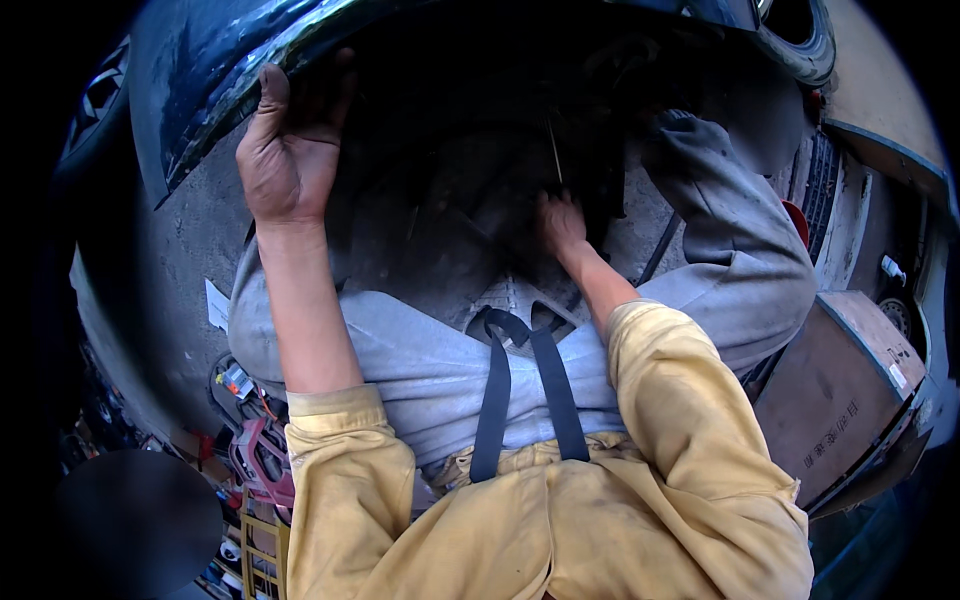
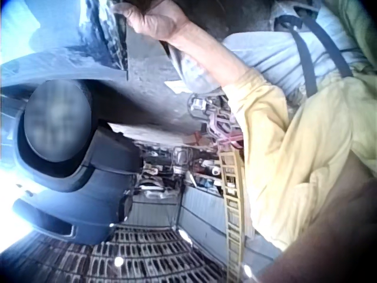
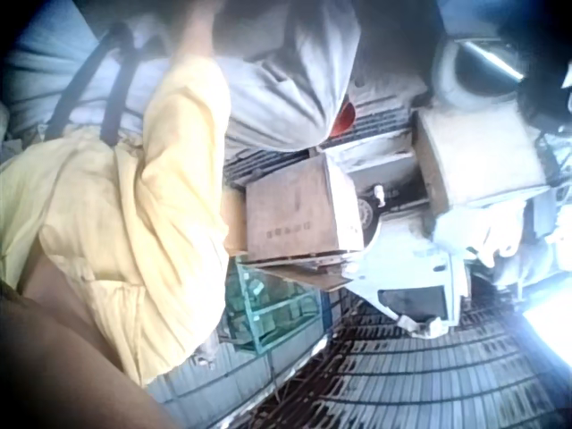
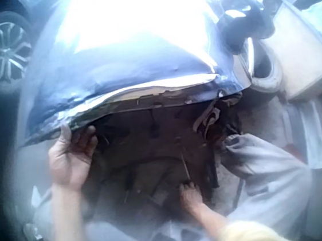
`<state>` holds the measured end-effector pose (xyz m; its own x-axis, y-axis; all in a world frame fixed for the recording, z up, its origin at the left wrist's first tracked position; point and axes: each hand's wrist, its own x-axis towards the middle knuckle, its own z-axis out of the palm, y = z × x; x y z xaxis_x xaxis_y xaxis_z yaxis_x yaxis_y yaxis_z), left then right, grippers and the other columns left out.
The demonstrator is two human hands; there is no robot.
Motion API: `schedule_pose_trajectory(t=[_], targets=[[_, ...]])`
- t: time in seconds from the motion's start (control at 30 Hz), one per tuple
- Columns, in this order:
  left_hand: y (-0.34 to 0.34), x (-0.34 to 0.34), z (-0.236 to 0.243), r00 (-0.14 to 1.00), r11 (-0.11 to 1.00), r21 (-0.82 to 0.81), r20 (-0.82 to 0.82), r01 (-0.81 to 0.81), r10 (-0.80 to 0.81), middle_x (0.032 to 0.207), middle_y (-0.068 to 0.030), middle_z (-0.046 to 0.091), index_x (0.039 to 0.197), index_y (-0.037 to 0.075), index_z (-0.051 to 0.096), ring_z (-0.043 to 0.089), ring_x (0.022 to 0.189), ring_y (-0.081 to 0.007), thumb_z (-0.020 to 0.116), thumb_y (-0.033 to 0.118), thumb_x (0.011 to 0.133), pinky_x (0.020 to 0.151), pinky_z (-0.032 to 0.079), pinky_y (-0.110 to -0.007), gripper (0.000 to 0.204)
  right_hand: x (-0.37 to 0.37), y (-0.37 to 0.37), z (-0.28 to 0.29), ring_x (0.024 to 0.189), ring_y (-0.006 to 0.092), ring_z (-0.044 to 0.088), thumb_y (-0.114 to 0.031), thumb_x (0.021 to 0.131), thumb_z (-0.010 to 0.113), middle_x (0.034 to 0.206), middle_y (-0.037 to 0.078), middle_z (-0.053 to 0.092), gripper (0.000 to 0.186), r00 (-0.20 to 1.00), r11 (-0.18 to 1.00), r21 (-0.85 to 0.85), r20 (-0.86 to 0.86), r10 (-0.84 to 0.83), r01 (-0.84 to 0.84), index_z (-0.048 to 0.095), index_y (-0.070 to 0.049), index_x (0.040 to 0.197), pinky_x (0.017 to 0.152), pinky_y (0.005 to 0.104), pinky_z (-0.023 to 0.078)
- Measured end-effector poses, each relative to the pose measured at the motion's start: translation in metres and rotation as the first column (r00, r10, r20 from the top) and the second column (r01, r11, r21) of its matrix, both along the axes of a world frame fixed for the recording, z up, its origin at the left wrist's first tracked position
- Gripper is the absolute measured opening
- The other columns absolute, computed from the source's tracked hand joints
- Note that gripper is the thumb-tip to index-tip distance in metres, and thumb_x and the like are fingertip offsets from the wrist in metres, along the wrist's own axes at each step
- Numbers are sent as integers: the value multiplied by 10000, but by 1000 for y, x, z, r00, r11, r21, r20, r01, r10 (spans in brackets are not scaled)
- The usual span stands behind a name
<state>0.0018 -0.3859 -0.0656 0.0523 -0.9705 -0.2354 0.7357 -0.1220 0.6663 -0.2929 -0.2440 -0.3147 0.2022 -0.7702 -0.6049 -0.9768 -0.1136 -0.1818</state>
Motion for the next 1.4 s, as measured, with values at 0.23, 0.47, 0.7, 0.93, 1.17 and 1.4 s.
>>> schedule_pose_trajectory(t=[0.23, 0.47, 0.7, 0.93, 1.17, 1.4], targets=[[78, -56, -112, 923, 865, 437, 378, -247, 73, 1016, -80, 675, 1167, 54, 642, 646, 915, -172, 681, 150, 904, 812, 527, -335, 282, -4, -1, 9, 967, 368, 681, -208, 841, 626, 999, 228, 704, 310, 918, 916, 300, 211, -336, 266, 676, 20, 1045, 866, 421, 525], [187, -119, -293, 289, 329, 944, 314, 4, -904, 1207, -197, 632, 1387, 32, 478, 669, 910, -312, 713, 430, 831, 750, 559, -395, 723, -25, 36, 9, 838, 255, 689, -178, 837, 622, 910, 172, 713, 349, 536, 616, 367, 303, -788, 697, 668, 86, 1060, 738, 342, 516], [177, -140, -299, 141, 627, 772, 635, -104, -760, 1377, -290, 497, 1339, -46, 495, 467, 1316, -376, 578, 331, 887, 1087, 385, -424, 594, -7, 5, 96, 530, 176, 549, -153, 912, 588, 627, 48, 577, 143, -48, 240, 700, 366, -929, 673, 614, -23, 964, 540, 314, 465], [134, -120, -177, 237, 875, 471, 842, 116, -484, 1183, -324, 566, 1144, -7, 602, 577, 1104, -443, 382, 328, 999, 957, 455, -474, 426, 0, 13, 199, 677, 151, 465, -288, 1020, 505, 707, 17, 507, 205, -552, 169, 968, 246, -797, 188, 570, -138, 1144, 566, 279, 432], [91, -74, 3, 962, 984, 76, -237, 160, -138, 735, -1, 429, 1045, 77, 495, 418, 516, -108, 437, 320, 1039, 427, 374, -237, 250, -24, 69, 201, 645, 150, 421, -299, 1040, 458, 695, 26, 459, 278, -639, 222, 973, 135, -757, -56, 544, -170, 1270, 548, 279, 402], [66, -28, 12, 961, 973, -51, -150, 226, -231, 700, 25, 374, 1157, 54, 491, 334, 489, -56, 380, 428, 1052, 407, 306, -189, 404, -26, 89, 223, 632, 155, 436, -242, 1031, 468, 678, 37, 441, 303, -510, 318, 935, 352, -785, 155, 491, -150, 1319, 530, 292, 406]])
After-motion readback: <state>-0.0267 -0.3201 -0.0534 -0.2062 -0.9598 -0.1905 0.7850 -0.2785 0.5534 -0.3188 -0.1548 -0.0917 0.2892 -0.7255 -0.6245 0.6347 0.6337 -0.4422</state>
